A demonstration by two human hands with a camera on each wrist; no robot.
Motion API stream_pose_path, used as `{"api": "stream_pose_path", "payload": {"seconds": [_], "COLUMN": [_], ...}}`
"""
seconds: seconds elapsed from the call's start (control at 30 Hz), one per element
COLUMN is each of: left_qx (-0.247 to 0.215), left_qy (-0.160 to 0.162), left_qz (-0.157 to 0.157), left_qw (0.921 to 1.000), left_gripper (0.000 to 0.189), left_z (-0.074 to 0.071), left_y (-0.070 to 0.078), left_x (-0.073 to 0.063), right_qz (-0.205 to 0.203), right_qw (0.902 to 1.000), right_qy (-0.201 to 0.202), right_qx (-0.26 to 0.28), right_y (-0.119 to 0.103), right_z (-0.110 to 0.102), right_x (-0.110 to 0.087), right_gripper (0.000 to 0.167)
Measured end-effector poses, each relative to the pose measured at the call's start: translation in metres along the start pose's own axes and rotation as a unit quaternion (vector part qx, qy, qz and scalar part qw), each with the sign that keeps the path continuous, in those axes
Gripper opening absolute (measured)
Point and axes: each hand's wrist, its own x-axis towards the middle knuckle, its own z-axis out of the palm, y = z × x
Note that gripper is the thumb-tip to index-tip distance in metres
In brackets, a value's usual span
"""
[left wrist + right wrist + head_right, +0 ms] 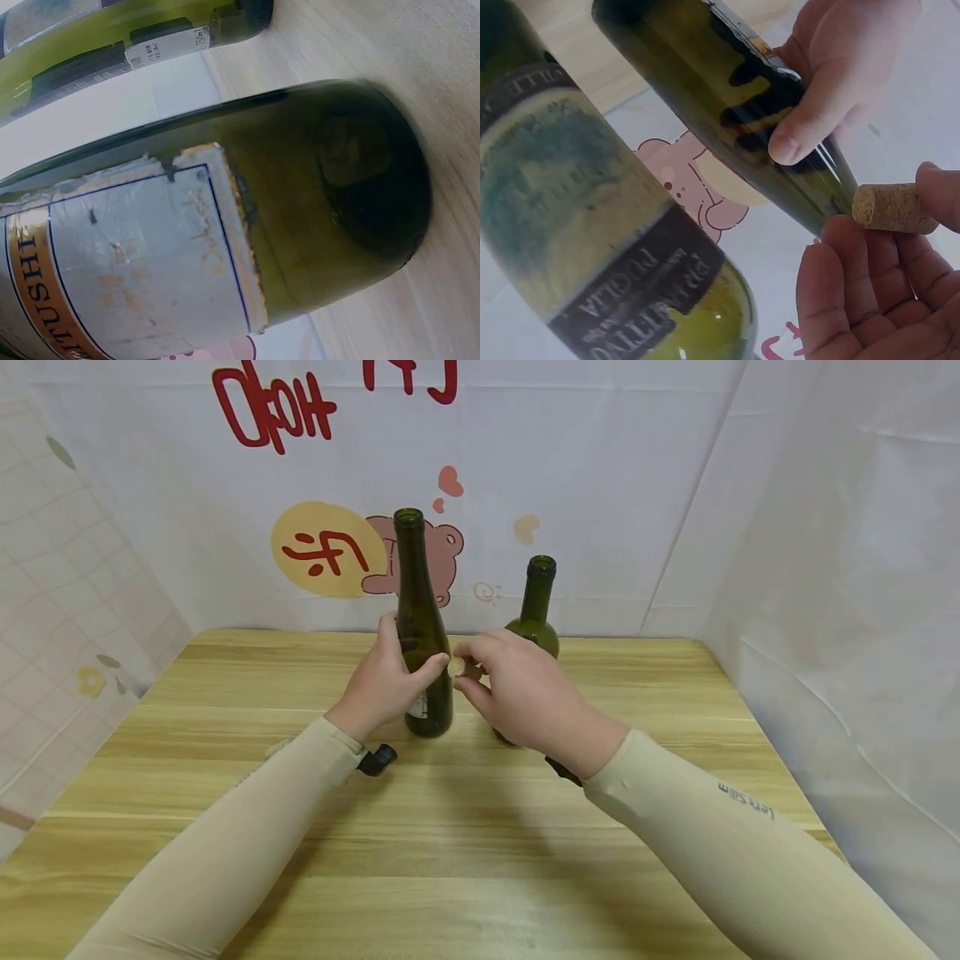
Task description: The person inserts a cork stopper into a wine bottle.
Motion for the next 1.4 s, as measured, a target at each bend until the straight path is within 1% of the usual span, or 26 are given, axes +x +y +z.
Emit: {"api": "stream_pose_path", "payload": {"seconds": [0.13, 0.3, 0.57, 0.77, 0.87, 1.03, 1.13, 1.27, 1.4], "left_qx": [0.001, -0.001, 0.003, 0.001, 0.000, -0.001, -0.001, 0.001, 0.003], "left_qy": [0.002, 0.001, 0.000, -0.003, -0.008, -0.010, -0.013, -0.017, -0.019], "left_qz": [0.006, 0.012, 0.004, -0.003, -0.006, 0.004, 0.005, 0.000, -0.004], "left_qw": [1.0000, 0.9999, 1.0000, 1.0000, 1.0000, 0.9999, 0.9999, 0.9999, 0.9998], "left_gripper": [0.084, 0.083, 0.085, 0.083, 0.084, 0.087, 0.088, 0.089, 0.089], "left_z": [0.000, 0.000, 0.000, -0.001, -0.001, -0.002, -0.002, -0.002, -0.002], "left_y": [0.000, 0.000, 0.000, 0.000, 0.000, -0.001, -0.001, -0.001, -0.001], "left_x": [0.000, 0.000, 0.000, 0.000, 0.000, -0.001, -0.001, -0.001, -0.001], "right_qz": [0.011, 0.013, 0.017, -0.001, 0.003, 0.016, 0.013, 0.007, 0.005], "right_qw": [0.9999, 0.9999, 0.9998, 0.9991, 0.9987, 0.9979, 0.9970, 0.9952, 0.9938], "right_qy": [0.004, 0.009, 0.013, 0.042, 0.051, 0.063, 0.076, 0.097, 0.109], "right_qx": [-0.002, -0.002, 0.000, 0.001, 0.000, 0.006, 0.010, 0.016, 0.020], "right_y": [-0.005, -0.009, -0.014, -0.019, -0.022, -0.026, -0.028, -0.029, -0.030], "right_z": [-0.005, -0.010, -0.015, -0.020, -0.023, -0.028, -0.030, -0.034, -0.040], "right_x": [0.006, 0.014, 0.024, 0.031, 0.036, 0.043, 0.047, 0.053, 0.060], "right_gripper": [0.027, 0.027, 0.030, 0.030, 0.032, 0.033, 0.032, 0.030, 0.028]}}
